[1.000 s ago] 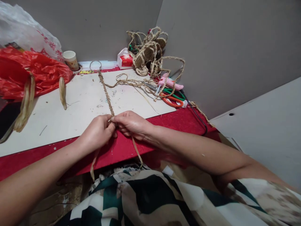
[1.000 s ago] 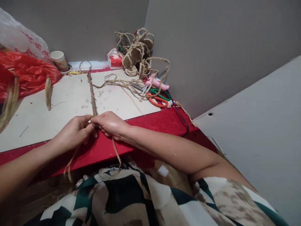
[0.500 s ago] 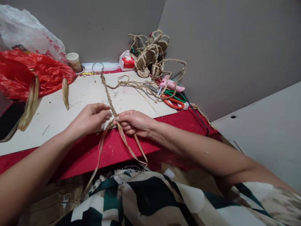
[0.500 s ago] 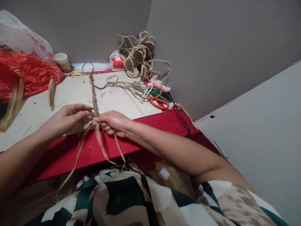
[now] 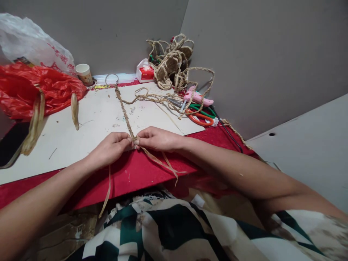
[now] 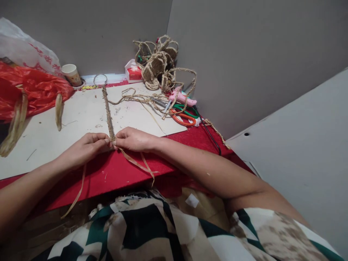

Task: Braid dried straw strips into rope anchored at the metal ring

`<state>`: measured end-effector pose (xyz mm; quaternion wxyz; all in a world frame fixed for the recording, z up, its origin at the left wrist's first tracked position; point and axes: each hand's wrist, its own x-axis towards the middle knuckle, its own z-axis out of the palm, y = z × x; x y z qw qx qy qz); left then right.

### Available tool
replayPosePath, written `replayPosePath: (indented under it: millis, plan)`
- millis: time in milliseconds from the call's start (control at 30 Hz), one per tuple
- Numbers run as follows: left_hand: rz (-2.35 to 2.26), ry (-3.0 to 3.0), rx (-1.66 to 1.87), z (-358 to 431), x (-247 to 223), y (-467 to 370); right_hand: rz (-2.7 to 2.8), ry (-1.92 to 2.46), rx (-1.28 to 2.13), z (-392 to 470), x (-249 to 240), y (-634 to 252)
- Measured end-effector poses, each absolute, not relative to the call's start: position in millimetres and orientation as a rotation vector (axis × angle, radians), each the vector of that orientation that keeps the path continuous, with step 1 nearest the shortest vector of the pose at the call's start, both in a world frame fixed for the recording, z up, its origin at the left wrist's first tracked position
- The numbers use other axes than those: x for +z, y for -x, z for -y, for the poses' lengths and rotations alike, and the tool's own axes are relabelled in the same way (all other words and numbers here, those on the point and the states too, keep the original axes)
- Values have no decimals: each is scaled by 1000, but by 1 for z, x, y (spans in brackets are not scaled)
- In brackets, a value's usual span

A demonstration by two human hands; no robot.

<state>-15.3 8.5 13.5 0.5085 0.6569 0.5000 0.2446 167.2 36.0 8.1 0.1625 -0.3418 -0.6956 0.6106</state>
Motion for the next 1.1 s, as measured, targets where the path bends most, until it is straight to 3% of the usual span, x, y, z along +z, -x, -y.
replayPosePath:
  millis: [300,667,967,1100]
  plan:
    - [-1244,-1456,630,-4,15,10,2438,1118,1035,-26,21,-161]
    - [-1228,-1472,708,-3,12,9,2441,1148,1001,-7,32,-163]
    - [-1176,-1396,708,6,23,4,2636,1307,389,21,10,-148]
    - [-1181,-1328,724,8,25,3,2911,1052,485,44,27,-155]
